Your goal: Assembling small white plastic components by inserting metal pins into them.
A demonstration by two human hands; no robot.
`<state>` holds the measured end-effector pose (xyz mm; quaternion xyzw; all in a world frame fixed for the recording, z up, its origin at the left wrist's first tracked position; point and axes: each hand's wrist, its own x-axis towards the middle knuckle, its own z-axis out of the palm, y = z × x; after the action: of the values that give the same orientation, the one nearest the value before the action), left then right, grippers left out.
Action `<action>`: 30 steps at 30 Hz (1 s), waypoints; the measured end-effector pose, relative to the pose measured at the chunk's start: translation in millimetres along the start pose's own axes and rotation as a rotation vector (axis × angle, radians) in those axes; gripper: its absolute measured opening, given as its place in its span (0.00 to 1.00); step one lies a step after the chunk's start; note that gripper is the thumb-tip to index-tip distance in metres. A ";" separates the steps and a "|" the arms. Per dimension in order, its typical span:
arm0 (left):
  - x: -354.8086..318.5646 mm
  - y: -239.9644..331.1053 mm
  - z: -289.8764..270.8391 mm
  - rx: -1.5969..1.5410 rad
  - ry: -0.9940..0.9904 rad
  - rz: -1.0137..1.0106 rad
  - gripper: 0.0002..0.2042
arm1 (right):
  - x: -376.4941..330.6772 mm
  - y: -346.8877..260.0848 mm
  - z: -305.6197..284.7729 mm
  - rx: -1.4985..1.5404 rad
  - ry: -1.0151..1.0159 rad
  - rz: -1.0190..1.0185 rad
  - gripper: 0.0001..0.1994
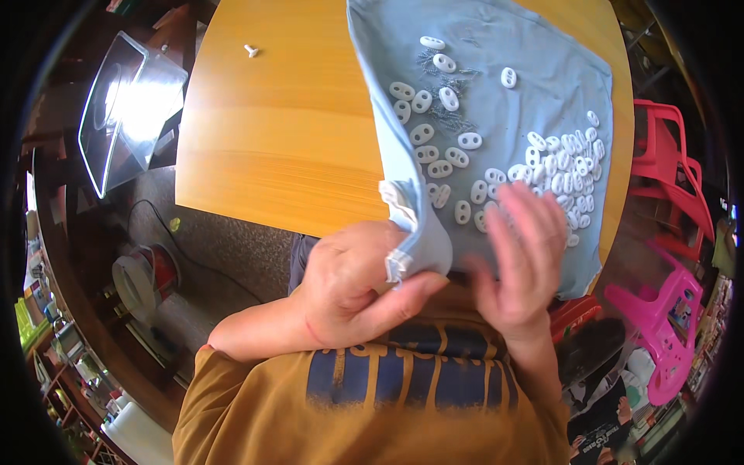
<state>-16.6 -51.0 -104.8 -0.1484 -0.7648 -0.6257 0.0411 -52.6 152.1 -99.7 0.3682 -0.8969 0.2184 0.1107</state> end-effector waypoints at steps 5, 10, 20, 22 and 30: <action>-21.4 -13.0 -35.6 0.401 0.231 0.066 0.09 | -17.7 -5.2 14.4 -0.045 -0.116 -0.079 0.28; -43.1 -53.5 -70.4 0.929 0.475 0.094 0.24 | -24.9 4.8 28.0 -0.183 -0.071 -0.031 0.32; -17.7 -86.3 -77.9 1.176 0.377 0.182 0.22 | -15.0 19.7 36.2 -0.190 0.012 -0.022 0.39; -5.6 -93.2 -84.2 1.201 0.392 0.207 0.22 | -4.6 28.2 38.3 -0.179 0.049 -0.050 0.40; 42.9 -87.3 -71.5 1.195 0.372 0.068 0.18 | 21.2 54.4 37.4 -0.285 0.133 -0.132 0.38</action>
<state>-90.6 -127.9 -161.3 -0.0127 -0.9575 -0.1034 0.2691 -107.5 155.9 -141.8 0.3915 -0.8834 0.1052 0.2351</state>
